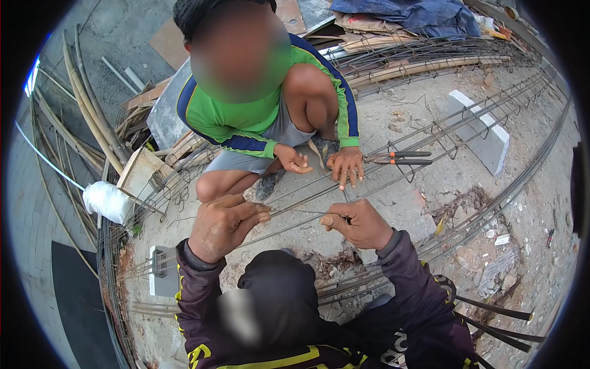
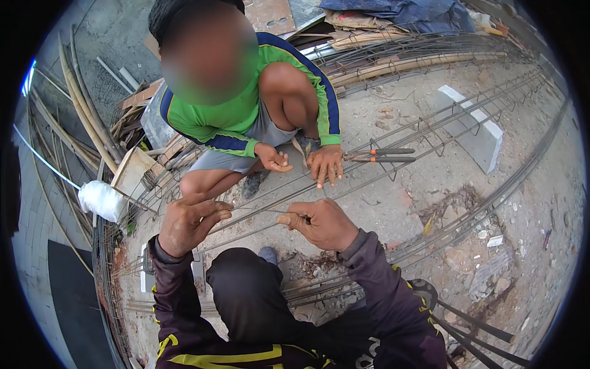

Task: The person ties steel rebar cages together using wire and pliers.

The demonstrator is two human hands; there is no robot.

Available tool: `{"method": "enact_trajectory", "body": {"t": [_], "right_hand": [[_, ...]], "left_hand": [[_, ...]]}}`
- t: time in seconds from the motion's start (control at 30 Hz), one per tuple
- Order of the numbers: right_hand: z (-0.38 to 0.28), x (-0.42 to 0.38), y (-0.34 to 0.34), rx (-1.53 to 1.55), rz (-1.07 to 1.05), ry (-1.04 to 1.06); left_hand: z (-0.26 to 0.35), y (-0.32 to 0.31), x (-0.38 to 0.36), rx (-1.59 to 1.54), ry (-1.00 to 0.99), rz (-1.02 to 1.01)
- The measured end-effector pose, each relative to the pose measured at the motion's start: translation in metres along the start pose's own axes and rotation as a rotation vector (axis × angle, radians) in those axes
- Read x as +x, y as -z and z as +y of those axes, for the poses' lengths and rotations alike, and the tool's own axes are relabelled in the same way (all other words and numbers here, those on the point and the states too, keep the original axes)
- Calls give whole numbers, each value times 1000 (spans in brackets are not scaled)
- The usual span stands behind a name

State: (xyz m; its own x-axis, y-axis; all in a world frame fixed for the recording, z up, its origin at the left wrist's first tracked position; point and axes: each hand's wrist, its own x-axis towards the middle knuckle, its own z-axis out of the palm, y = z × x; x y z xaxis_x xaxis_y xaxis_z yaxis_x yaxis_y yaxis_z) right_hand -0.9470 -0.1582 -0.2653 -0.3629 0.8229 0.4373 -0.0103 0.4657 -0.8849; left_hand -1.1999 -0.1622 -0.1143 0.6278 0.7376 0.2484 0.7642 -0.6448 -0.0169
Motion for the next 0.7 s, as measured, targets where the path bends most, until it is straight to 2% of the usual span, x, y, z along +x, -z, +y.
{"method": "enact_trajectory", "body": {"t": [0.07,0.17,0.2,0.3,0.33,0.4,0.47,0.5,0.57,0.63,0.67,0.7], "right_hand": [[11,-2,18,50,276,-4],[3,-5,51,226,456,88],[5,-9,55,311,477,53],[-8,6,41,598,828,90],[-22,10,40,718,928,21],[-49,17,43,968,1120,-111],[-9,-5,59,1135,912,47],[6,-13,65,1215,808,126],[1,-13,69,1116,924,54],[3,-15,75,1036,1036,18],[1,-13,74,890,1125,-26],[4,-14,71,713,1102,-27]], "left_hand": [[-1,3,-5,-75,59,14],[7,-3,-5,-336,18,-5],[17,-1,-2,-391,52,-135],[24,-26,12,-518,15,-216],[19,-44,16,-658,-28,-230],[33,-56,27,-654,-39,-480],[45,-58,36,-761,7,-779],[49,-56,38,-692,-19,-697],[54,-56,39,-561,-73,-547],[53,-58,36,-573,-15,-514],[53,-60,35,-568,13,-489],[52,-60,34,-559,36,-460]]}}
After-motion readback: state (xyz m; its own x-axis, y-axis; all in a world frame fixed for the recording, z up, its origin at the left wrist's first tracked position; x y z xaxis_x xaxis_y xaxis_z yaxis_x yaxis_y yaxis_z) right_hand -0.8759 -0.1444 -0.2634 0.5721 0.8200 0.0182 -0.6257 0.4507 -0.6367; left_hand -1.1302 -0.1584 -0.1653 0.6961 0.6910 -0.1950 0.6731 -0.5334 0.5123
